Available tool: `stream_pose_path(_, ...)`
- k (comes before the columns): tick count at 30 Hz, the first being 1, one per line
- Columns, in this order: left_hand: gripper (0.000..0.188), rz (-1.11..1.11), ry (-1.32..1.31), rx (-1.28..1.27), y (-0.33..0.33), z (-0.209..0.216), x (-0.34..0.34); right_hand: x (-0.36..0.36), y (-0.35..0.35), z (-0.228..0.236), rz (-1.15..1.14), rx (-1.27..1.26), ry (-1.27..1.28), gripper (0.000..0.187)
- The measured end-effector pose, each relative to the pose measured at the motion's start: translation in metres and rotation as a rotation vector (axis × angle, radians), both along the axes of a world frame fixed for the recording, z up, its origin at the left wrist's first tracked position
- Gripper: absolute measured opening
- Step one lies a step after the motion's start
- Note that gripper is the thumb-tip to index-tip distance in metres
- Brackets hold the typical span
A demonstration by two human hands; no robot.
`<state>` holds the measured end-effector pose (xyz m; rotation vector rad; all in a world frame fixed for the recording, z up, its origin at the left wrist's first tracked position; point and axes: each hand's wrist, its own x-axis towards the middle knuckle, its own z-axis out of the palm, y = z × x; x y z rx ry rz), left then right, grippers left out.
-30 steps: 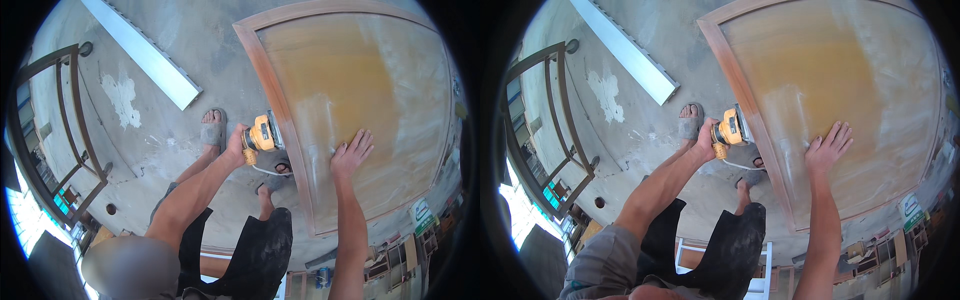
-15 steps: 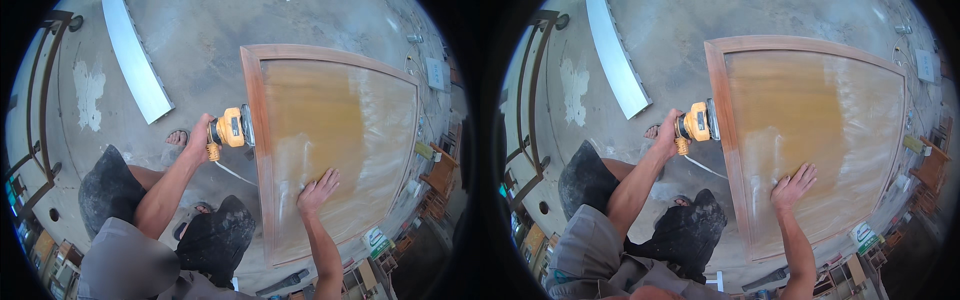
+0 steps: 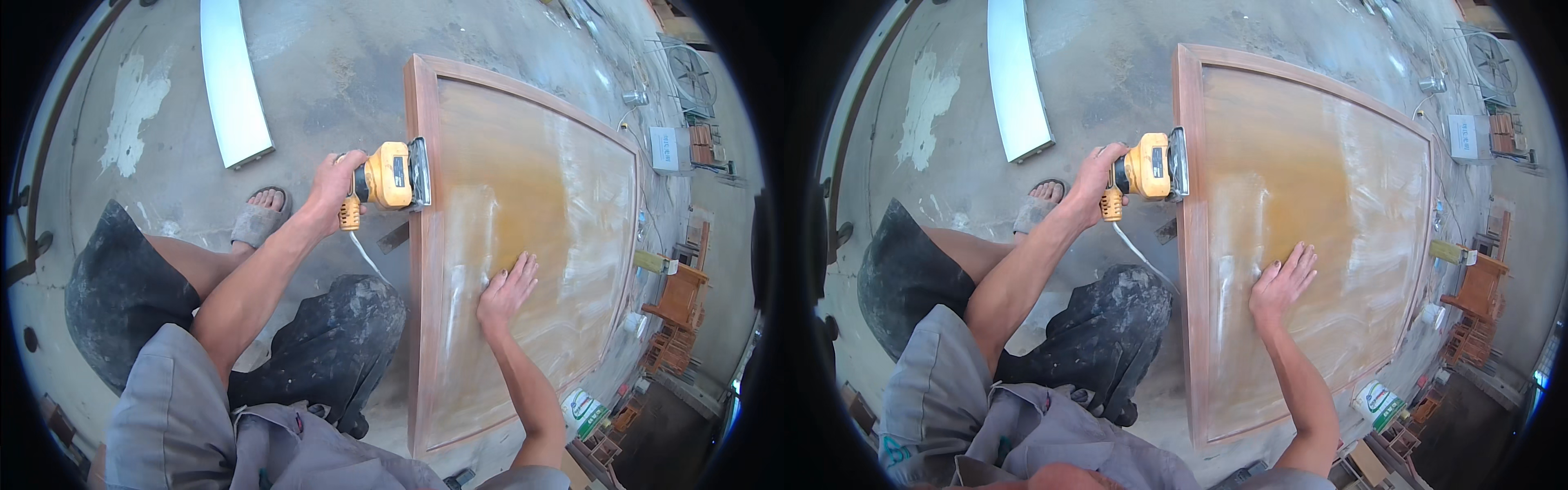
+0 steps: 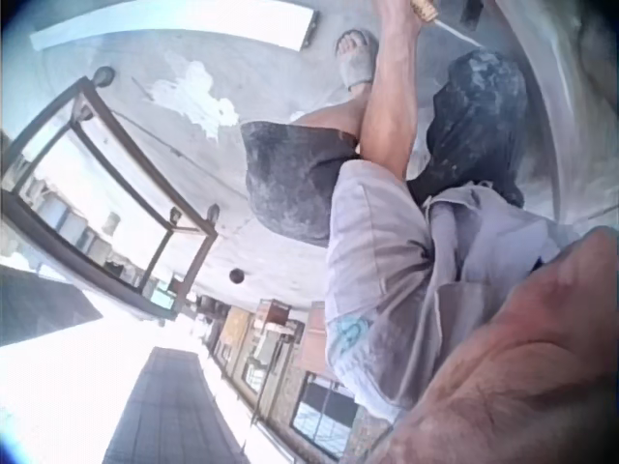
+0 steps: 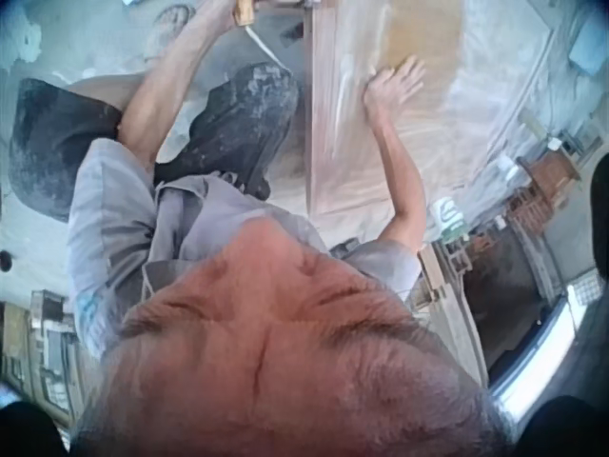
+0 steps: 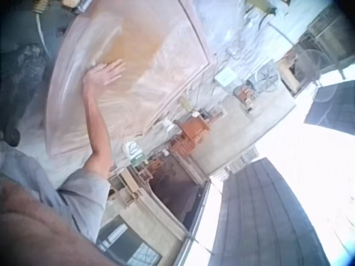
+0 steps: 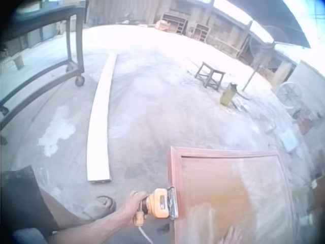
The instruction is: The person uses an electric sander to smooth the surface of a large wooden door lying flat on the floor. They move the sander systematically across the door's surface and along its edges, occasionally repositioning their body to reach different areas.
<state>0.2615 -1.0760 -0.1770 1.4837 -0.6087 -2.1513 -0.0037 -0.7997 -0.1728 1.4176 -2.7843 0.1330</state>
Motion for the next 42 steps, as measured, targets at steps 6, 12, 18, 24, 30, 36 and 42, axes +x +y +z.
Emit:
stream_pose_path(6,0.045,-0.011,-0.015,0.014,0.041,0.001,0.015,0.003,-0.001,-0.005,-0.031,0.022,-0.012,0.064)
stream_pose_path(12,0.044,-0.046,0.023,-0.023,-0.001,0.007,0.006,0.002,0.003,-0.002,-0.041,0.033,-0.015,0.065)
stream_pose_path(18,0.041,-0.063,0.076,-0.072,-0.056,0.001,0.001,0.006,0.000,0.002,-0.050,0.032,-0.057,0.065)
stream_pose_path(24,0.039,-0.041,-0.006,-0.075,-0.090,-0.010,-0.009,0.005,-0.001,0.003,-0.028,0.039,-0.021,0.065)
stream_pose_path(30,0.037,-0.028,0.045,-0.114,-0.128,-0.015,-0.016,0.006,0.000,0.004,-0.026,0.051,0.001,0.064)
stream_pose_path(36,0.033,-0.050,0.087,-0.132,-0.166,-0.013,-0.020,0.008,-0.001,0.006,-0.022,0.050,-0.014,0.065)
stream_pose_path(42,0.033,-0.019,0.015,-0.162,-0.173,-0.030,-0.022,0.012,-0.004,0.003,-0.006,0.010,-0.027,0.065)
